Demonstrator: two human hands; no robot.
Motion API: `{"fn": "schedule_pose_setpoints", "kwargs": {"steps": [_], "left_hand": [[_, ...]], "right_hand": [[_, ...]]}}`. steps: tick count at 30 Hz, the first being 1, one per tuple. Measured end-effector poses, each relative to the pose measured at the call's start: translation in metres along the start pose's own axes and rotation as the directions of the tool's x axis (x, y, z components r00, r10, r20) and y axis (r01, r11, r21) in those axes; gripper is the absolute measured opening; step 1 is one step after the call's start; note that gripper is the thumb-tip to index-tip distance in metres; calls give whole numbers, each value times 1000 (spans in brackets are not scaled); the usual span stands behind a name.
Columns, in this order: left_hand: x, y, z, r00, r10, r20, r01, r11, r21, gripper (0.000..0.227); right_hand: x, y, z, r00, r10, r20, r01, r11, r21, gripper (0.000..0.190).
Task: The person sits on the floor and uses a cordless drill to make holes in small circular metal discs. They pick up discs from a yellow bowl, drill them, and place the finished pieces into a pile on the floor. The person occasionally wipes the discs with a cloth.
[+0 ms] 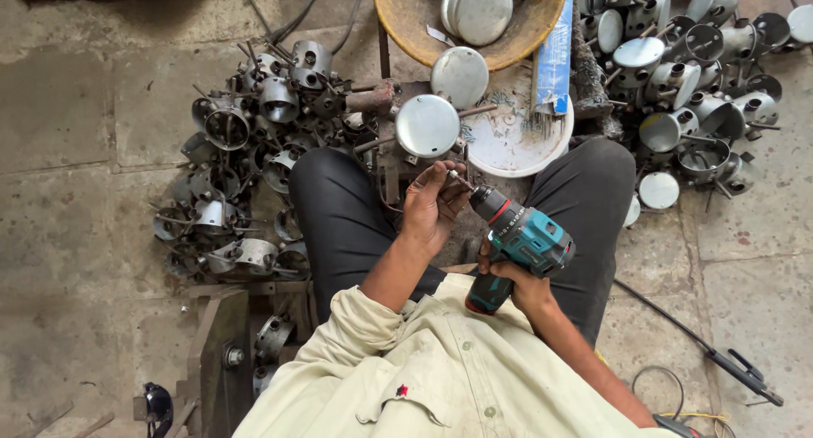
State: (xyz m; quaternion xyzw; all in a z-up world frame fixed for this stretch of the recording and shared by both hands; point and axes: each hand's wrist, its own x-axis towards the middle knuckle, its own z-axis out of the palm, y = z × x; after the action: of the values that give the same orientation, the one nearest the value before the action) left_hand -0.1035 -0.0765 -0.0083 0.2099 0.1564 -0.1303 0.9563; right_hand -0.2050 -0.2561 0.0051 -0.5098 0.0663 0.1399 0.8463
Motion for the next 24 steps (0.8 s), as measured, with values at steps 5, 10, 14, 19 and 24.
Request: {"fn": "schedule_pose_setpoints", "kwargs": {"steps": [5,10,14,19,24], "left_hand": [[-1,-1,3,1000,-12,29,11,1000,8,18],[3,1,1,999,-34,0,34,994,108,18],[6,9,-2,989,-97,-109,115,978,172,19],[3,11,-6,982,-119,-149,161,935,317,25],[12,30,10,984,133,120,-144,190,971,32]], "right_hand": [[-1,6,-1,1000,2,-13,-1,999,44,40],[-2,9,-3,998,23,-51,-15,987,160,39],[3,-7,-7,929,-335,158,307,457,-835,37],[9,-10,-15,930,-344,129,314,561,-766,61],[29,14,-46,950,-310,25,270,784,-560,33]]}}
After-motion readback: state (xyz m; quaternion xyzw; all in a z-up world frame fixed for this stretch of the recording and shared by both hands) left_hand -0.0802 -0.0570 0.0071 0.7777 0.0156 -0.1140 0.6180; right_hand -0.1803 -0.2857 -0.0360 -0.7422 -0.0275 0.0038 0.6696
